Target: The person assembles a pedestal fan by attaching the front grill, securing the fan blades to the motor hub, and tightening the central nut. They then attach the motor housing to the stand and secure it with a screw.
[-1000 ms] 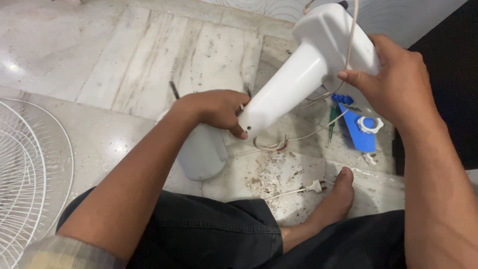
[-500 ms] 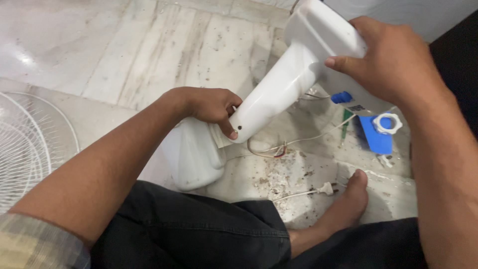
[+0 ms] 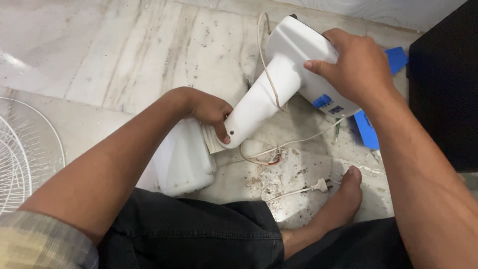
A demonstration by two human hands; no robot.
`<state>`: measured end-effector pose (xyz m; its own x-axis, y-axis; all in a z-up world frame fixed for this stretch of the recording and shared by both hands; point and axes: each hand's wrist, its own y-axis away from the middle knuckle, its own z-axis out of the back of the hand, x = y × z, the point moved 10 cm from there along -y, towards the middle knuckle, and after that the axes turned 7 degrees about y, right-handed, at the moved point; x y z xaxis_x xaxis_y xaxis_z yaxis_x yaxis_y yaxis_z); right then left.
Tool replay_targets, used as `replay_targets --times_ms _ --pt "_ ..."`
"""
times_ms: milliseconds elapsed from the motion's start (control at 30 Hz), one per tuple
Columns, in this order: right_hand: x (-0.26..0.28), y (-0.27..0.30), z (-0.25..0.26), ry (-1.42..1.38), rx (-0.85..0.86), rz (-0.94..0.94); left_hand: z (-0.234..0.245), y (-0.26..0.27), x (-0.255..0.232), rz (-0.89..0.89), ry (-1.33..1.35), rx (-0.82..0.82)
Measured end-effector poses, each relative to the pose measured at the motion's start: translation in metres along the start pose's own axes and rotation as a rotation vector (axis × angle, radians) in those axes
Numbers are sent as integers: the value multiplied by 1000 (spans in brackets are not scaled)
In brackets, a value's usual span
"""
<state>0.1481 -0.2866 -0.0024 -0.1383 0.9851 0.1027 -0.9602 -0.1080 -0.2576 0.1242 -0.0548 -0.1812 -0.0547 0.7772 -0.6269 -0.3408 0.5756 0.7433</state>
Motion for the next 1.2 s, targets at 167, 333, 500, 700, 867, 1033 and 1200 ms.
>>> replay_targets --times_ms 167,333,500,700,867,1033,1200 --pt "-1 1 5 -43 -77 4 0 -7 1 -14 -3 52" --pt "11 12 40 -212 -306 189 9 4 4 -16 -17 -5" --pt "-3 36 71 -243 -338 161 17 21 13 29 57 -103" --pt "-76 82 10 -253 180 -259 35 65 36 54 108 -328" --pt "-92 109 -101 -251 394 -251 41 83 58 6 233 -455" --pt "-108 113 -143 -33 297 -402 49 84 77 -13 103 -540" --pt "-101 103 -151 -14 180 -439 50 81 74 -44 83 -554"
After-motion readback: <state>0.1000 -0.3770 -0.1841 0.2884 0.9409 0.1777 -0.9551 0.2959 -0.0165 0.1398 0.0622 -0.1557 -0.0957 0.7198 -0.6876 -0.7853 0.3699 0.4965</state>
